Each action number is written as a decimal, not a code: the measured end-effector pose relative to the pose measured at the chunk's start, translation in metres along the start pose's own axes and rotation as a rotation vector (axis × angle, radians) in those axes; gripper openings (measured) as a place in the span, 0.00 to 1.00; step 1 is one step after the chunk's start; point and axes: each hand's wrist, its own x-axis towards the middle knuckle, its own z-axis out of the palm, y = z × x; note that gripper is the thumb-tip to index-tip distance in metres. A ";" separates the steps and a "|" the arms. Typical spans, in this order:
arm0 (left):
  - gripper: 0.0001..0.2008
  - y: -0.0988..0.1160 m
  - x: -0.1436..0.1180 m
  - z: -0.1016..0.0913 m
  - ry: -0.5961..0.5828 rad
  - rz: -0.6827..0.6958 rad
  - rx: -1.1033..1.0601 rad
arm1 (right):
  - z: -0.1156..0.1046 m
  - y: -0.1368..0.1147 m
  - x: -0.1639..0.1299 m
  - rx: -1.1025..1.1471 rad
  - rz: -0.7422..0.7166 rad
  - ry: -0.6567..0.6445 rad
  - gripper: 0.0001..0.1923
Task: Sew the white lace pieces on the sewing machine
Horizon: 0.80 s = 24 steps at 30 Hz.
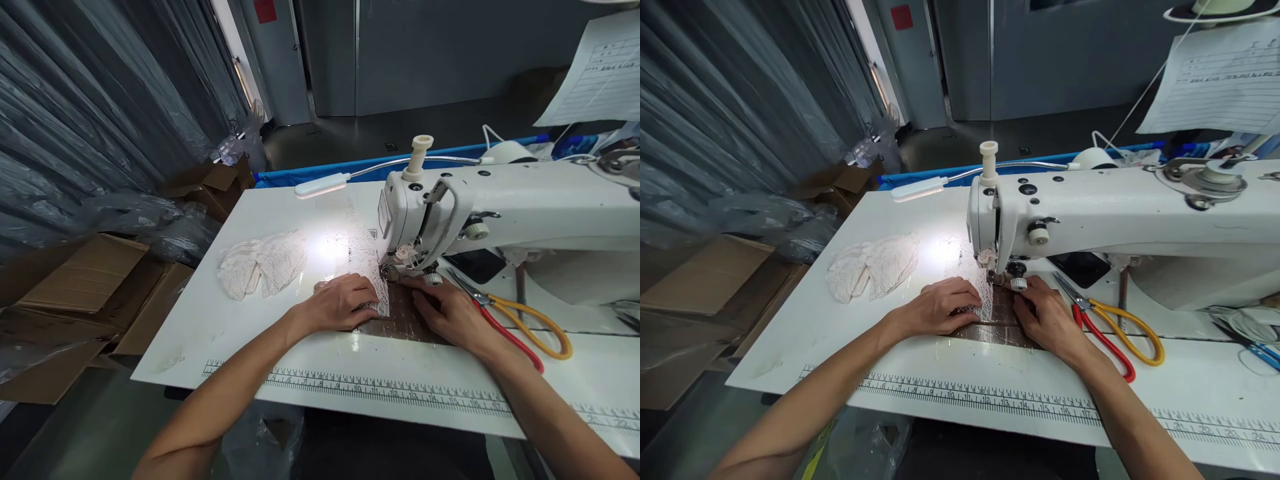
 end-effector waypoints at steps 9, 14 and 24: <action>0.12 0.000 0.005 0.004 0.004 -0.101 -0.076 | -0.009 -0.017 0.003 0.110 -0.142 -0.232 0.18; 0.14 -0.001 0.005 0.004 0.074 -0.081 -0.068 | 0.003 -0.022 0.008 0.087 -0.208 -0.194 0.09; 0.06 -0.003 0.005 0.005 0.281 0.015 -0.029 | 0.008 -0.018 0.000 -0.063 -0.217 -0.127 0.15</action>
